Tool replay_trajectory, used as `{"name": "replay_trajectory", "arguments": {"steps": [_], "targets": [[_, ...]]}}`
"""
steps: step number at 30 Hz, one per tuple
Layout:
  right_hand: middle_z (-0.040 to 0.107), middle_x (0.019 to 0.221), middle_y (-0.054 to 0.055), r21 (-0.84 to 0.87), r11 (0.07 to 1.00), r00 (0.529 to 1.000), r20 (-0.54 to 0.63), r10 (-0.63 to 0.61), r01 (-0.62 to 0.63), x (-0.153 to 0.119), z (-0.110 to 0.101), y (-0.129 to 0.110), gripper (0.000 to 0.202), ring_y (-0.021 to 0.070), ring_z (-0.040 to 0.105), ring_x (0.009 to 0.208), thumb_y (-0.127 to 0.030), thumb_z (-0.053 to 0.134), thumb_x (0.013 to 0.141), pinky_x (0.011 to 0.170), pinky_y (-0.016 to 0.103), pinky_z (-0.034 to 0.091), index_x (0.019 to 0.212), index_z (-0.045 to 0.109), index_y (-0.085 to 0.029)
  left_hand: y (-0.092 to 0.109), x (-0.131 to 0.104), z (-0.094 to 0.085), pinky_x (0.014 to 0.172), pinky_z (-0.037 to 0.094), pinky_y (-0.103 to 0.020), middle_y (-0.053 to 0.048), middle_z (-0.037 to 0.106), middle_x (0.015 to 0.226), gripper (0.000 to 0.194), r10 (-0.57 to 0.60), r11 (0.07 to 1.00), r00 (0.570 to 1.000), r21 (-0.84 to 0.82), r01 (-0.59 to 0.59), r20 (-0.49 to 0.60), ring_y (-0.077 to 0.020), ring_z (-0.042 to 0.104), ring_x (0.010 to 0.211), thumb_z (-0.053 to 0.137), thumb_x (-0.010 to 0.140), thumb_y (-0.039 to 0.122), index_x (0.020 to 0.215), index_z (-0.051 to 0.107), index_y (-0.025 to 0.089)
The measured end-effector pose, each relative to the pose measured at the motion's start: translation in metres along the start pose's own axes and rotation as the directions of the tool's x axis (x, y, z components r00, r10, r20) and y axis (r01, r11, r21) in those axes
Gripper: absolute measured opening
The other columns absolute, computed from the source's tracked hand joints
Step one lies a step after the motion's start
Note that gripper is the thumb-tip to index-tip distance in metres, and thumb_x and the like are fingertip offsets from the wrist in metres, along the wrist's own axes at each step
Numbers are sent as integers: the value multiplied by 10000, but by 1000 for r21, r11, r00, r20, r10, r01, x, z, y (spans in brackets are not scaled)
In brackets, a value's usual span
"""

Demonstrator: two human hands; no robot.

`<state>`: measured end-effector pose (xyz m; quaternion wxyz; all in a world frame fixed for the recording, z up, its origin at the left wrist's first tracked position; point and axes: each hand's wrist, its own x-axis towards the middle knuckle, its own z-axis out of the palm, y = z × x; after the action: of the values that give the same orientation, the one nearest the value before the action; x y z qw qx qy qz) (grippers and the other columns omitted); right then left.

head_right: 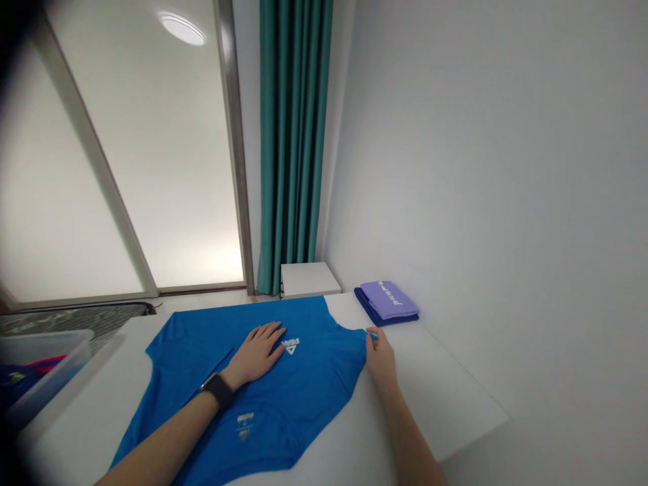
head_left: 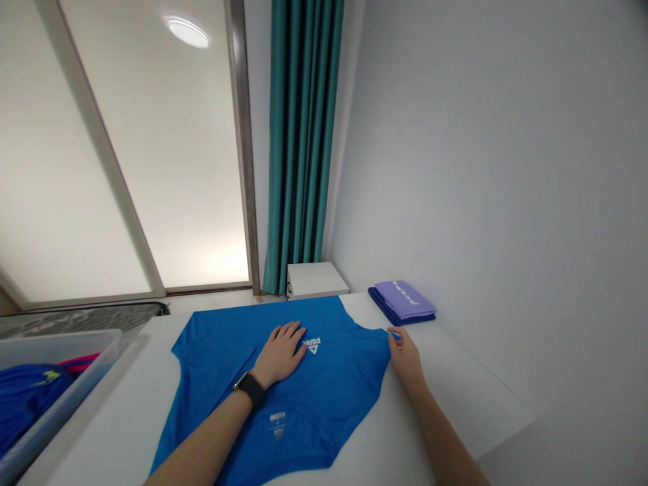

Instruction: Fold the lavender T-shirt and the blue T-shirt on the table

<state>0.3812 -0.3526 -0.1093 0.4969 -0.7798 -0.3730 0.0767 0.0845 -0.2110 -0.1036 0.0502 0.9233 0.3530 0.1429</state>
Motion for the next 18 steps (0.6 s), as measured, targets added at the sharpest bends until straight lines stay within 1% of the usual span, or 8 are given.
{"name": "replay_trajectory", "arguments": {"steps": [1, 3, 4, 6, 9, 12, 16, 18], "targets": [[558, 575, -26, -138, 990, 1000, 19, -11, 14, -1, 0, -1, 259, 166, 548, 528, -341, 467, 827, 542, 267, 374, 1000, 615, -218, 0, 0, 0, 1135, 273, -491, -87, 470, 1468, 477, -1, 1000, 1000, 0, 1, 2, -265, 401, 1363, 352, 978, 451, 1371, 509, 232], [620, 683, -2, -365, 931, 997, 78, 22, 8, -4, 0, -4, 271, 181, 598, 629, -292, 441, 849, 587, 272, 375, 1066, 599, -255, 1, 1, -1, 1133, 272, -493, -93, 470, 1467, 472, -5, 1000, 1000, 2, 5, 9, -271, 402, 1362, 367, 974, 441, 1371, 509, 228], [645, 745, 9, -436, 900, 995, 93, 46, -1, -6, 0, -5, 289, 189, 615, 672, -291, 436, 863, 597, 274, 374, 1112, 582, -272, 2, 1, -2, 1131, 273, -497, -99, 475, 1463, 469, -7, 1000, 1000, 3, 7, 14, -276, 405, 1359, 378, 970, 433, 1368, 512, 223], [674, 866, 30, -503, 864, 992, 108, 59, 3, -8, 0, -5, 324, 202, 640, 758, -299, 433, 885, 630, 280, 391, 1190, 542, -284, 5, 3, -5, 1125, 273, -508, -115, 492, 1444, 457, -12, 1000, 1000, 5, 12, 19, -290, 413, 1351, 402, 961, 415, 1350, 530, 211], [681, 945, 50, -482, 873, 990, 139, -12, 78, -8, 0, -1, 356, 202, 650, 864, -251, 429, 879, 720, 285, 428, 1224, 517, -248, 16, 6, -12, 1115, 284, -519, -123, 512, 1421, 429, 12, 1000, 1000, -17, -11, 24, -301, 426, 1338, 424, 954, 401, 1315, 558, 212], [677, 969, 58, -417, 898, 986, 145, -85, 139, -4, 1, 5, 358, 194, 651, 879, -222, 412, 859, 757, 283, 447, 1199, 525, -216, 34, 6, -16, 1109, 308, -498, -111, 485, 1450, 438, 135, 988, 990, -77, -131, 48, -287, 420, 1344, 421, 959, 406, 1343, 531, 225], [678, 945, 60, -372, 916, 983, 154, -95, 147, 0, 2, 11, 340, 197, 656, 799, -261, 406, 857, 701, 287, 463, 1160, 549, -199, 67, -1, -16, 1119, 297, -503, -101, 435, 1492, 490, 290, 950, 954, -143, -278, 71, -281, 403, 1361, 413, 964, 445, 1413, 452, 252], [684, 926, 53, -375, 914, 981, 166, -97, 153, 0, 2, 12, 333, 196, 658, 786, -267, 397, 866, 690, 284, 464, 1152, 556, -205, 83, -8, -16, 1140, 261, -509, -88, 383, 1527, 520, 400, 906, 913, -187, -380, 81, -277, 369, 1387, 403, 966, 468, 1446, 404, 266]]}}
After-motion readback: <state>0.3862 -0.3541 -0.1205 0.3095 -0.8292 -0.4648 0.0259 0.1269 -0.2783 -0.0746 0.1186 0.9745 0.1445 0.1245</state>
